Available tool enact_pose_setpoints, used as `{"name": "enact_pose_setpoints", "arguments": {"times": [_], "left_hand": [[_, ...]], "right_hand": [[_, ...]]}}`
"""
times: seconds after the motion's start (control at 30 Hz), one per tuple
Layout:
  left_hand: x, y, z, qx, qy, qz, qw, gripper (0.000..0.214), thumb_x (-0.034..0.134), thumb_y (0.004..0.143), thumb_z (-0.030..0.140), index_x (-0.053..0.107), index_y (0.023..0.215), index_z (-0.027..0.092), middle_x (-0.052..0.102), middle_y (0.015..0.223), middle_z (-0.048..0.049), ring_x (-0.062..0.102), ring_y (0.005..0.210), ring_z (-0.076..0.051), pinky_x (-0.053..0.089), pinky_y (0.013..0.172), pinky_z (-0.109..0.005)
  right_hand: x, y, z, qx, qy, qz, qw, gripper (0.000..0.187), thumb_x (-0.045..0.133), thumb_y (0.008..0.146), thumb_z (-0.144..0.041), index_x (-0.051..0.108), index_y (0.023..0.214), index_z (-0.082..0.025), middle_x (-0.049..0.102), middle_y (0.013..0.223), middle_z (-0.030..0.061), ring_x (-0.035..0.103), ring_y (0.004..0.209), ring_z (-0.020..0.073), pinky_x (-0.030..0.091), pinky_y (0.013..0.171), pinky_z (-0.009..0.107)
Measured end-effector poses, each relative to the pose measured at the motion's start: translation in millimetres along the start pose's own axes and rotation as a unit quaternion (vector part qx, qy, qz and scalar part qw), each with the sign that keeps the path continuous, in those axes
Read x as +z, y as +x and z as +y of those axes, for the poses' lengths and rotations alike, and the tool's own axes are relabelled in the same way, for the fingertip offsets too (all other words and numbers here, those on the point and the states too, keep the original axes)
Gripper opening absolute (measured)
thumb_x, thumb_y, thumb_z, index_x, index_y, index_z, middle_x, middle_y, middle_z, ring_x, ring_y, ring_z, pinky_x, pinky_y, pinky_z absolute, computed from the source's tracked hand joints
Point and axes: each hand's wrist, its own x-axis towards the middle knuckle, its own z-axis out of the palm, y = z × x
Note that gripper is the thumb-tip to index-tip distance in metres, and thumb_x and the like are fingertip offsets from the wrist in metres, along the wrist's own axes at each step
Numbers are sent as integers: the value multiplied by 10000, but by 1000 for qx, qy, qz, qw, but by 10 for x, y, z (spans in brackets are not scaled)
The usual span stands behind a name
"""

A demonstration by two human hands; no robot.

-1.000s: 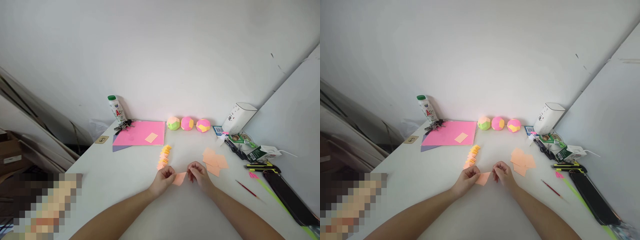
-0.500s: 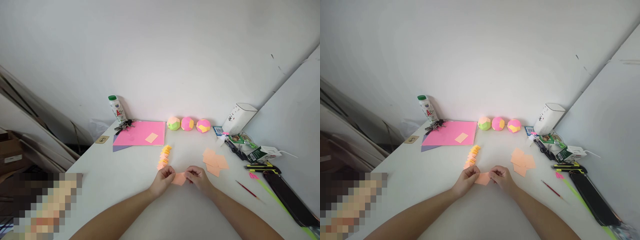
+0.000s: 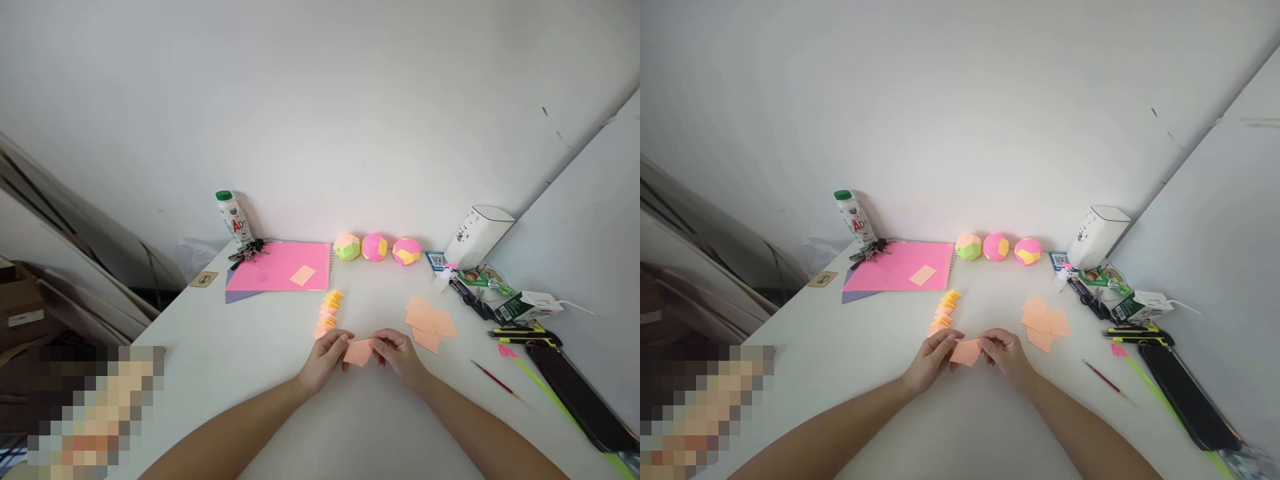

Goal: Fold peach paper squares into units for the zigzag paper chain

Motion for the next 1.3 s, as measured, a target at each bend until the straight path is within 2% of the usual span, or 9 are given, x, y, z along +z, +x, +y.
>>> {"name": "enact_pose_setpoints", "arguments": {"times": [0.33,0.43,0.53,0.63,0.73,0.87,1.0,1.07,1.3], "left_hand": [[-9,28,-12,6,39,8,999,334,496,847,456,613,915,150,563,567,22,497,487,-102,384,509,-242],[17,23,21,6,36,19,999,314,533,824,453,620,901,162,599,645,13,513,503,-97,420,538,-250],[46,13,48,10,32,55,998,297,600,776,439,635,923,184,634,799,-12,579,681,-134,478,643,-271],[46,11,39,19,34,75,996,296,634,752,422,644,949,201,648,913,-35,580,903,-181,479,786,-299],[11,19,4,27,26,58,998,290,646,747,405,646,959,208,651,967,-46,566,964,-193,450,862,-324],[-37,19,-15,18,29,13,999,312,630,762,409,643,1005,214,631,1019,-55,551,986,-203,427,887,-345],[-49,-4,25,14,53,-33,998,359,601,780,427,625,1068,213,614,874,-36,553,875,-185,430,820,-334],[-47,-12,46,15,63,-39,997,375,602,778,430,620,1079,208,583,792,-19,536,792,-165,428,765,-318],[-13,5,44,49,44,-53,996,313,676,726,360,650,1001,214,531,729,3,470,651,-115,397,633,-269]], "right_hand": [[1,7,47,-8,-4,-7,1000,199,630,792,-360,653,851,-171,600,680,3,504,492,95,432,470,242],[-4,6,55,-3,-7,-5,1000,223,631,786,-379,648,870,-173,595,671,-1,508,490,98,431,470,244],[-10,1,52,11,-6,-5,1000,252,637,780,-392,636,908,-174,564,624,-18,509,493,102,429,474,243],[-10,0,43,26,-3,-2,1000,266,645,775,-394,620,928,-177,557,640,-22,508,495,97,428,475,240],[-8,9,40,30,-5,0,1000,265,646,773,-395,612,921,-178,541,635,-30,503,489,93,424,472,235],[-9,16,40,25,-19,-8,999,264,637,780,-391,616,930,-174,526,616,-34,505,496,97,424,475,235],[-8,7,41,17,-28,-22,999,254,629,787,-377,625,934,-171,520,592,-37,505,498,99,427,482,237],[-8,2,41,19,-30,-27,999,251,631,786,-371,625,937,-170,519,592,-38,506,499,97,426,482,235],[-6,-5,40,36,-32,-35,998,278,630,782,-386,611,965,-177,531,616,-35,520,516,100,435,508,242]]}}
